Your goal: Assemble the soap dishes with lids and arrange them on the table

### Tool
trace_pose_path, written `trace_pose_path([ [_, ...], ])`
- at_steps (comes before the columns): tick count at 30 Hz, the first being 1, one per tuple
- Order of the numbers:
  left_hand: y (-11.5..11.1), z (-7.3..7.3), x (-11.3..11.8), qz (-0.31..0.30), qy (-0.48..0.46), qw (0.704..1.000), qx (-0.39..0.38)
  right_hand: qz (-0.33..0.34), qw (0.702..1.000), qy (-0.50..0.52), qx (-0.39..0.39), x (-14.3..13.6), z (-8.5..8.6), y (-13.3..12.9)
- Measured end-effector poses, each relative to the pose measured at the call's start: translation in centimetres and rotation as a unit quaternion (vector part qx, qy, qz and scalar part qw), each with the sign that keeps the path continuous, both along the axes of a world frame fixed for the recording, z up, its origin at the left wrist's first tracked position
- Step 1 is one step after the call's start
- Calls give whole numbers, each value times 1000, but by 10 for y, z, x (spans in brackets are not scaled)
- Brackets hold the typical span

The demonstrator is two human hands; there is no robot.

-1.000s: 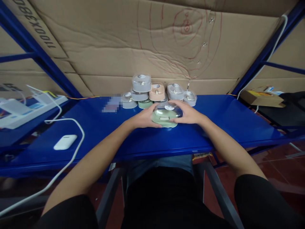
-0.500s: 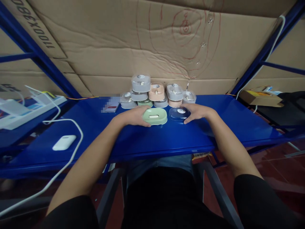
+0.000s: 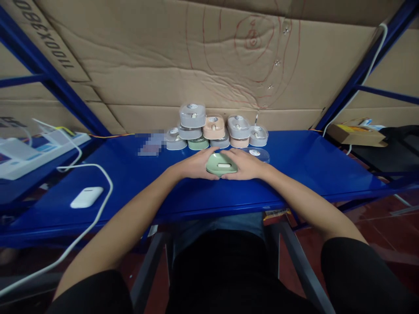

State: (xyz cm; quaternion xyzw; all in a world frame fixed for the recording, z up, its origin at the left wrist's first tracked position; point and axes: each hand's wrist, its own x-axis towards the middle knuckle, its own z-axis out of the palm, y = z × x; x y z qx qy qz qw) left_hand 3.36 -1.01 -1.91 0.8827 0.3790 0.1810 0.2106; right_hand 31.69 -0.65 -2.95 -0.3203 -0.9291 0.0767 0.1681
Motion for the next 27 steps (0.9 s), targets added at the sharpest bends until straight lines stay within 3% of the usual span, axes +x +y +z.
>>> trace_pose_path([
  [8,2,8,-7,37,-32,999,-20,19,997,75,19,3,-5,3],
  [17,5,10,-14,6,-35,999,-19,-1,994,109,-8,-4,-11,3],
  [21,10,7,-19,1,-55,998,-7,-15,989,146,-25,3,4,2],
  [27,13,12,-25,67,50,996,22,69,988,111,-78,29,37,-8],
])
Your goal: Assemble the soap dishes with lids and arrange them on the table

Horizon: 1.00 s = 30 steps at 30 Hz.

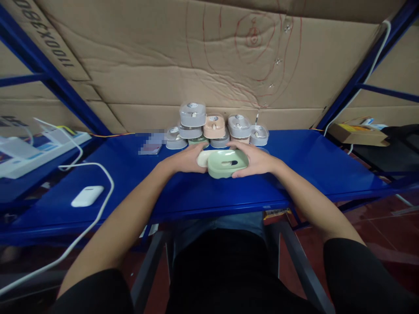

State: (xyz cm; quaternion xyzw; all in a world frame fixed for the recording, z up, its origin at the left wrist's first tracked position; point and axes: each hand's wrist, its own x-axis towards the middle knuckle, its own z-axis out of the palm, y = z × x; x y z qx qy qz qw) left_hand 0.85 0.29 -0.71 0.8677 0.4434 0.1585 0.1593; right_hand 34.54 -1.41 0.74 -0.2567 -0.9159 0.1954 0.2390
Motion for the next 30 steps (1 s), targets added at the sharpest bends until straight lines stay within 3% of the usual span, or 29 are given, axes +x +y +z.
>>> trace_pose_path([
  [4,-2,9,-3,14,51,999,0,30,996,-82,-24,-1,1,-10],
  [9,-4,12,-3,16,67,998,0,10,994,-107,-29,-8,-2,-8],
  [12,-5,11,-1,9,48,999,8,-57,996,-71,-3,7,4,5],
  [15,-4,10,1,4,32,999,18,-152,981,-106,50,31,8,24],
  [19,-1,9,1,-4,31,999,19,-213,960,-181,0,55,1,47],
  [23,2,6,-1,-3,22,999,29,-186,964,-184,-40,63,-2,54],
  [27,4,3,-4,0,3,1000,24,-172,978,-118,18,57,11,40],
  [30,3,3,-3,-7,-10,1000,13,-90,993,-42,56,34,18,17],
])
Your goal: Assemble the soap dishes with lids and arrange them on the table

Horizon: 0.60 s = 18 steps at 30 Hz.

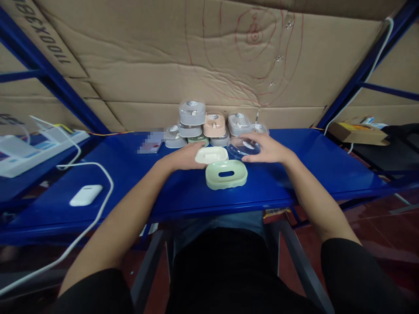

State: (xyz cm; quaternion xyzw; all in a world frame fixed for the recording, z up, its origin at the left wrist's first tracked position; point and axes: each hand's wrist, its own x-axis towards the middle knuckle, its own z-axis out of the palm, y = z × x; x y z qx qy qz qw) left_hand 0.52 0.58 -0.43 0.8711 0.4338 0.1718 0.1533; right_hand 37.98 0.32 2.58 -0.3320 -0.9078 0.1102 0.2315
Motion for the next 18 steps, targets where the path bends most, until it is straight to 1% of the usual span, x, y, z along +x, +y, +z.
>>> trace_pose_path([
  [1,-1,1,1,-2,-1,1000,-3,32,999,8,8,-10,0,-9],
  [3,-2,2,2,-2,3,1000,-10,70,997,7,26,-32,-3,-26],
  [5,-2,4,4,3,13,1000,-19,84,996,-8,35,-50,-9,-40],
  [7,-3,5,5,7,18,1000,-24,92,995,-31,37,-63,-15,-48],
  [9,-2,5,5,11,15,1000,-25,97,993,-52,37,-68,-19,-49],
  [13,-2,5,5,9,15,1000,-23,88,992,-82,33,-69,-22,-45],
  [18,-2,3,4,-1,5,1000,-12,73,992,-92,36,-70,-27,-45],
])
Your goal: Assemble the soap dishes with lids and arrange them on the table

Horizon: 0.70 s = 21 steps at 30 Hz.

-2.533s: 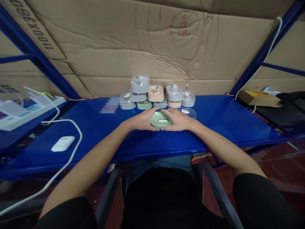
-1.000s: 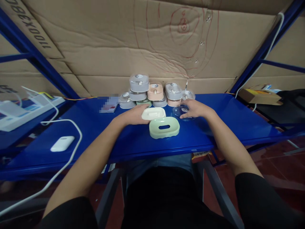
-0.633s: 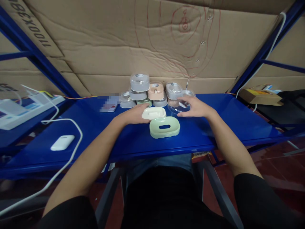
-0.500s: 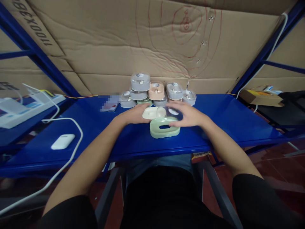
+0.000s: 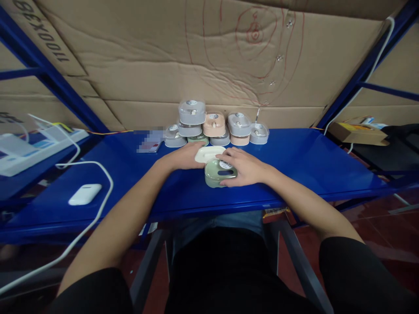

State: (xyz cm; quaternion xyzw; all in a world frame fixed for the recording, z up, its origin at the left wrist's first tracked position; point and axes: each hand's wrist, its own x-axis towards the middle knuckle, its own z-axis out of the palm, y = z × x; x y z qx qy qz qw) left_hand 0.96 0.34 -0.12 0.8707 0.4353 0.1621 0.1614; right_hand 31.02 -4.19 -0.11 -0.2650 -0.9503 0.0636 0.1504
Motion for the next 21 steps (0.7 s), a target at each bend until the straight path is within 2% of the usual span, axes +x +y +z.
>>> trace_pose_path([
  [7,5,-4,-5,6,6,1000,2,-15,999,-20,-35,1,-5,-4],
  [12,3,-7,-4,1,-34,999,-9,-14,998,43,-38,8,4,-1],
  [17,-11,-20,24,-53,-124,990,-43,-97,990,98,-4,20,5,13],
  [21,-20,-31,44,-42,-147,987,-53,-106,991,77,-9,25,-3,24],
])
